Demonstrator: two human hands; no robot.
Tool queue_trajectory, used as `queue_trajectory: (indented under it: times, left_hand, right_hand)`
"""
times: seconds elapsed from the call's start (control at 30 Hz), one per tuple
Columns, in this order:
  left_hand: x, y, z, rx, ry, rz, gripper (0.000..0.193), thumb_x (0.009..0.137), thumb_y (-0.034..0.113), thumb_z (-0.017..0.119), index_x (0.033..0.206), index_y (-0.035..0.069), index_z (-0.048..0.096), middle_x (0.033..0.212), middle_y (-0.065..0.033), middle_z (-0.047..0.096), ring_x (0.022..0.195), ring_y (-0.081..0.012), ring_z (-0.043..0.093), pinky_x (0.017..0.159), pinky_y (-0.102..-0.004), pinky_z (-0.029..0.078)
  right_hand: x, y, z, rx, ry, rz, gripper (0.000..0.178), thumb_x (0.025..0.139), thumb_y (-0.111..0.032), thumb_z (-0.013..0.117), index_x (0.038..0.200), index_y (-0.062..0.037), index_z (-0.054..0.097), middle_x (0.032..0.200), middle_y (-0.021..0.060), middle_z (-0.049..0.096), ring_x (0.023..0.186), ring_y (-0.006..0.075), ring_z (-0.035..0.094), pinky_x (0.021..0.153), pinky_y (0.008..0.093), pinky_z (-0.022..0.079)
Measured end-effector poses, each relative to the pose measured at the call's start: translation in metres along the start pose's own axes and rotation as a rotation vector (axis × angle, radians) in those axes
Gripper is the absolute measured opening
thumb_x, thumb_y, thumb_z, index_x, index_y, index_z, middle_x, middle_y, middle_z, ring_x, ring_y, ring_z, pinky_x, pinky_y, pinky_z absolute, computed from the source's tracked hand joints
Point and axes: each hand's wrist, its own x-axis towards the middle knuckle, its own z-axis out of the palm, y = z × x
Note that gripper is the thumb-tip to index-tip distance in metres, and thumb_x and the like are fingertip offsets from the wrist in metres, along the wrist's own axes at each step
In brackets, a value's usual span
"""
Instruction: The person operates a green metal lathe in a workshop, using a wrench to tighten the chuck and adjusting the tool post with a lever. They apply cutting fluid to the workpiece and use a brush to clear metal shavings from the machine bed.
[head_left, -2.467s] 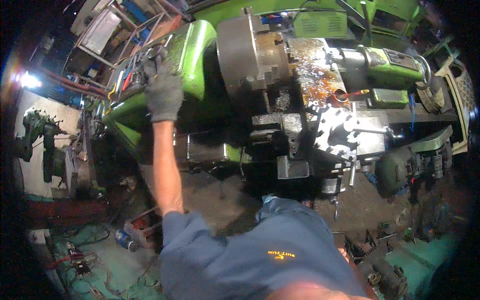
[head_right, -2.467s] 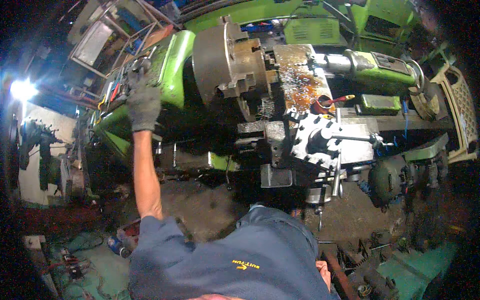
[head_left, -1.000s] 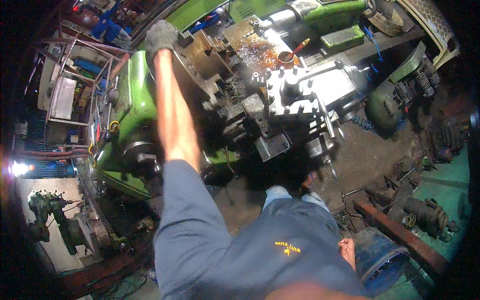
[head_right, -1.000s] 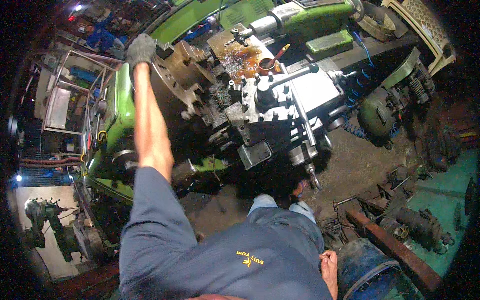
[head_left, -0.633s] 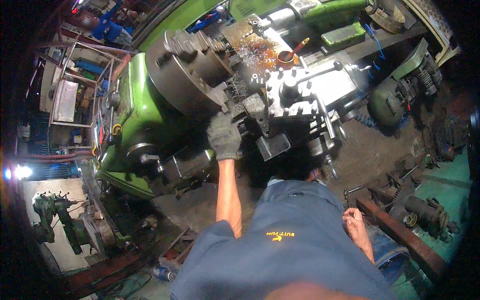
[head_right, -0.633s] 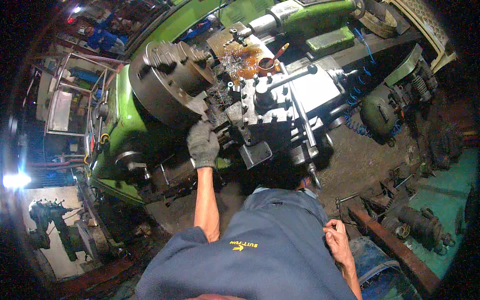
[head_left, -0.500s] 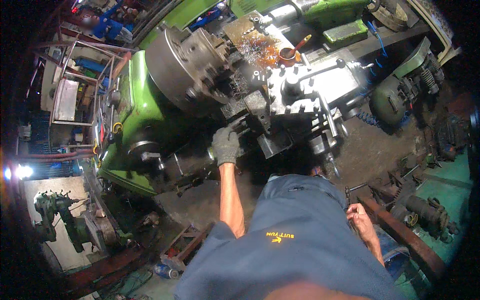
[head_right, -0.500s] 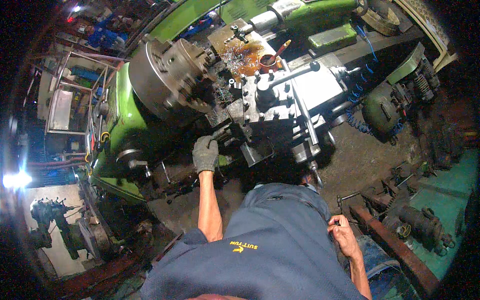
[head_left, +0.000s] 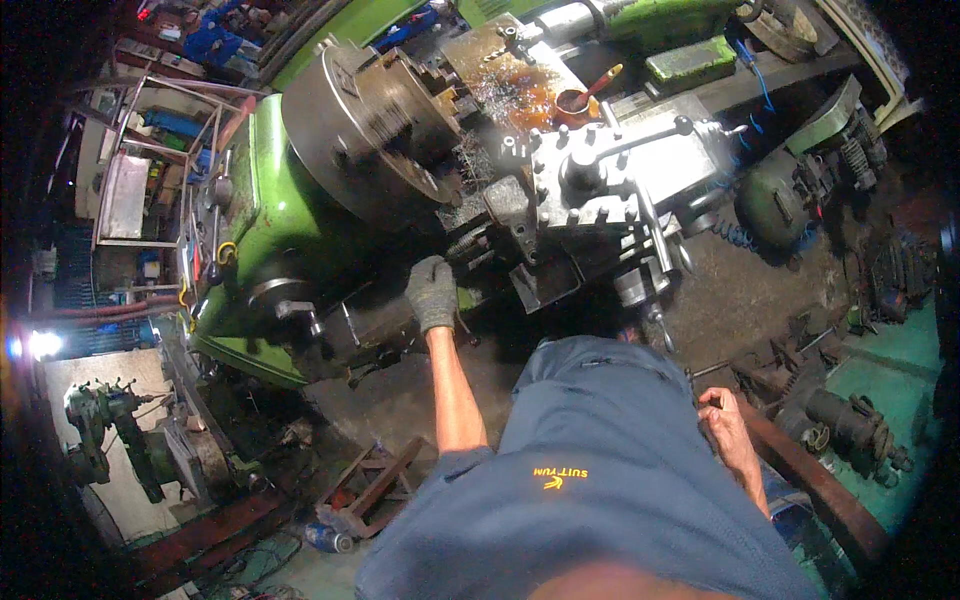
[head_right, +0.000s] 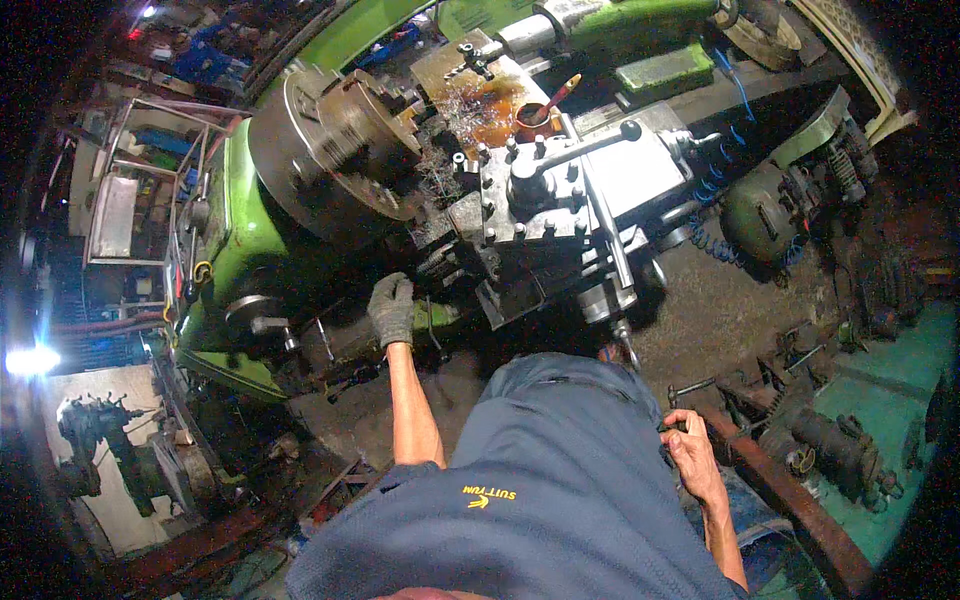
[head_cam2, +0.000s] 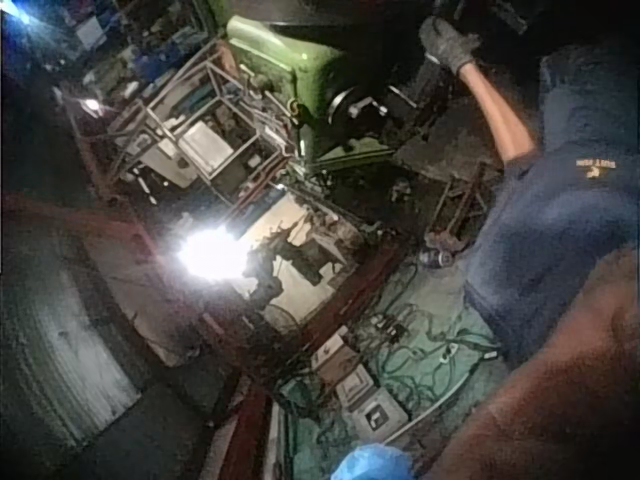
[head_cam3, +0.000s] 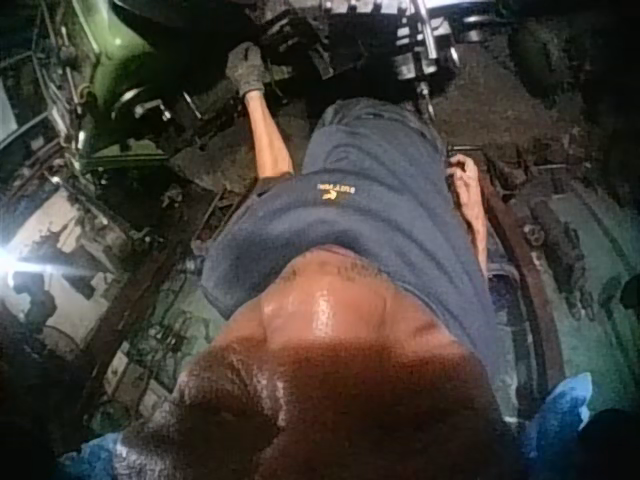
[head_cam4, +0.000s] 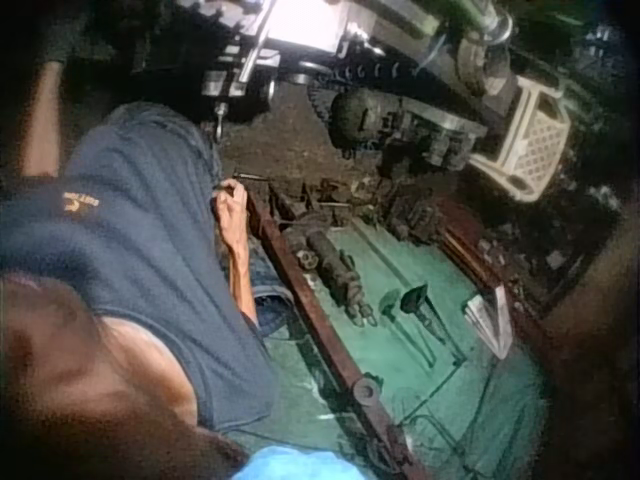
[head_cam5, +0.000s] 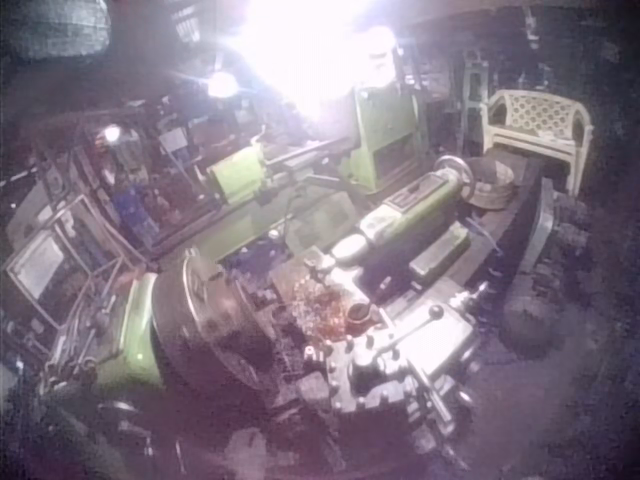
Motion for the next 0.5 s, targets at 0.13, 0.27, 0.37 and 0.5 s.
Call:
queue_trajectory:
  times: [0.13,0.27,0.37,0.5]
  left_hand:
    - [-0.005,0.003,0.001,0.037,-0.015,-0.024,0.023,0.086,0.021,0.075,0.103,0.004,0.075,0.107,-0.0130,0.074,0.100,-0.0262,0.071,0.090,-0.0383,0.054]
    - [-0.010,-0.001,-0.001,0.045,-0.039,-0.031,0.024,0.086,0.021,0.071,0.103,0.003,0.075,0.108,-0.0159,0.073,0.103,-0.0321,0.069,0.093,-0.0410,0.053]
    - [-0.013,-0.011,-0.001,0.072,-0.059,-0.048,0.025,0.086,0.023,0.074,0.104,0.005,0.076,0.109,-0.0143,0.074,0.102,-0.0299,0.070,0.090,-0.0401,0.053]
    - [-0.021,-0.012,-0.001,0.095,-0.059,-0.036,0.026,0.086,0.023,0.073,0.104,0.005,0.076,0.109,-0.0150,0.074,0.102,-0.0311,0.070,0.090,-0.0406,0.054]
  right_hand:
    - [0.007,-0.012,0.006,-0.065,0.072,0.008,0.062,0.104,-0.054,0.046,0.094,0.0009,0.072,0.124,0.0176,0.054,0.123,0.0335,0.049,0.107,0.0449,0.037]
    - [0.004,-0.001,0.003,0.085,-0.028,0.033,0.063,0.104,-0.055,0.047,0.096,0.0023,0.072,0.123,0.0176,0.053,0.122,0.0319,0.049,0.106,0.0446,0.038]
    - [0.001,0.009,0.000,0.164,-0.045,0.052,0.063,0.104,-0.055,0.047,0.098,0.0026,0.072,0.122,0.0171,0.054,0.122,0.0311,0.049,0.106,0.0443,0.038]
    - [0.007,0.003,0.003,0.066,0.000,0.006,0.063,0.105,-0.053,0.045,0.100,0.0025,0.073,0.122,0.0176,0.055,0.123,0.0320,0.050,0.107,0.0457,0.038]
